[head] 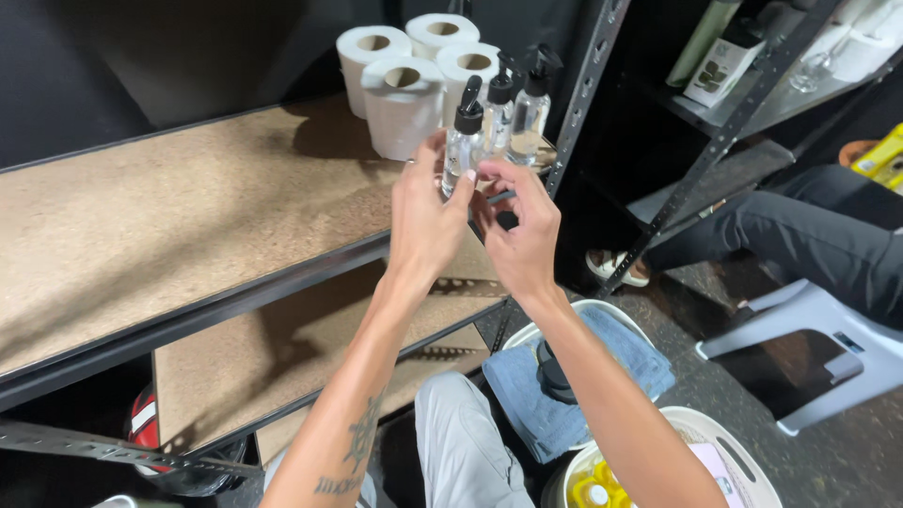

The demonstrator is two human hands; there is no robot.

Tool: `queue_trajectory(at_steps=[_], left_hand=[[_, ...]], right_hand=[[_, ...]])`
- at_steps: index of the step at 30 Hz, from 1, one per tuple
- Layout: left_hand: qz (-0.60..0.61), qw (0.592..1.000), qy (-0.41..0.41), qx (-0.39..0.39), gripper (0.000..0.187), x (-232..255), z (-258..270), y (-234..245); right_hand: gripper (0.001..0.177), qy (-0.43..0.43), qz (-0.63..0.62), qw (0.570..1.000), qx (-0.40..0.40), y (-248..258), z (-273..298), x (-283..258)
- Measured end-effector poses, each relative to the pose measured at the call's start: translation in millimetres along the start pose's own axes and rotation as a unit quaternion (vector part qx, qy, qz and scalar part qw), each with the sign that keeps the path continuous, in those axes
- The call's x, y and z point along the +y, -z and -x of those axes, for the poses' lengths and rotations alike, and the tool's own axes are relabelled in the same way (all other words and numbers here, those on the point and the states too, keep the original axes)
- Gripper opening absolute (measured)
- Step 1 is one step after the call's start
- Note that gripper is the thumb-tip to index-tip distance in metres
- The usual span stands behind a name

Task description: The person stocks a shelf by taking items from a basket and placing them onto the shelf tiers, including spray bottles, toilet paper rolls, plastic bottles, and glass jars.

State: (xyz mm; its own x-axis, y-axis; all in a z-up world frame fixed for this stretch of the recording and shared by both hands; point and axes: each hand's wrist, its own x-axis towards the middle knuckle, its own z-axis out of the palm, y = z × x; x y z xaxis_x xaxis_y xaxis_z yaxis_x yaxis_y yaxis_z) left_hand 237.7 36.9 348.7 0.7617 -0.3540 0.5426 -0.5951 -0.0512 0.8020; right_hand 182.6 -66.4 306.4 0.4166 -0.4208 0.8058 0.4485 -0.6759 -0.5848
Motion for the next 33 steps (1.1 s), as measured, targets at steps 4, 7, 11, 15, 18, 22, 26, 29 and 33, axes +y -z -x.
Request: queue_trajectory(at_steps=[4, 7, 11, 15, 18, 22, 26, 29, 33], left_hand=[[0.053, 0.996, -0.068, -0.019, 0.050, 20.8, 37.9, 8.9], [0.072, 0.992, -0.094, -0.034, 0.046, 24.8, 74.3, 6.1], [0.091, 0.991, -0.027, -0.092, 0.041, 13.8, 131.1, -12.9], [0.137, 0.976, 0.068, -0.155, 0.043, -20.0, 190.8, -54.4], [0.140, 0.961, 0.135, -0.196, 0.050, -46.4, 244.0, -87.8], [0.103, 0.941, 0.202, -0.250, 0.047, -53.0, 299.5, -122.7], [0.130, 0.872, 0.277, -0.381, 0.042, -58.3, 348.5, -153.5], [0.118, 0.845, 0.253, -0.456, 0.046, -64.5, 376.5, -171.3], [0.119, 0.807, 0.247, -0.523, 0.047, -70.2, 400.7, -184.7]], right_hand=[[0.024, -0.011, -0.033, 0.999, -0.010, 34.0, 8.8, -28.8], [0.022, -0.006, -0.048, 0.997, -0.061, 68.3, 33.1, -44.7], [0.044, -0.082, -0.042, 0.986, -0.140, 115.3, 92.2, -32.3], [0.046, -0.167, -0.033, 0.964, -0.206, 159.1, 155.5, -8.0], [0.051, -0.288, 0.045, 0.935, -0.204, 195.3, 223.6, 13.4], [0.055, -0.359, 0.051, 0.907, -0.213, 237.3, 272.6, 12.1], [0.054, -0.406, 0.148, 0.863, -0.262, 289.1, 321.1, 9.6], [0.050, -0.444, 0.196, 0.817, -0.311, 314.9, 342.4, 4.6], [0.038, -0.467, 0.241, 0.756, -0.391, 346.2, 381.4, 6.9]])
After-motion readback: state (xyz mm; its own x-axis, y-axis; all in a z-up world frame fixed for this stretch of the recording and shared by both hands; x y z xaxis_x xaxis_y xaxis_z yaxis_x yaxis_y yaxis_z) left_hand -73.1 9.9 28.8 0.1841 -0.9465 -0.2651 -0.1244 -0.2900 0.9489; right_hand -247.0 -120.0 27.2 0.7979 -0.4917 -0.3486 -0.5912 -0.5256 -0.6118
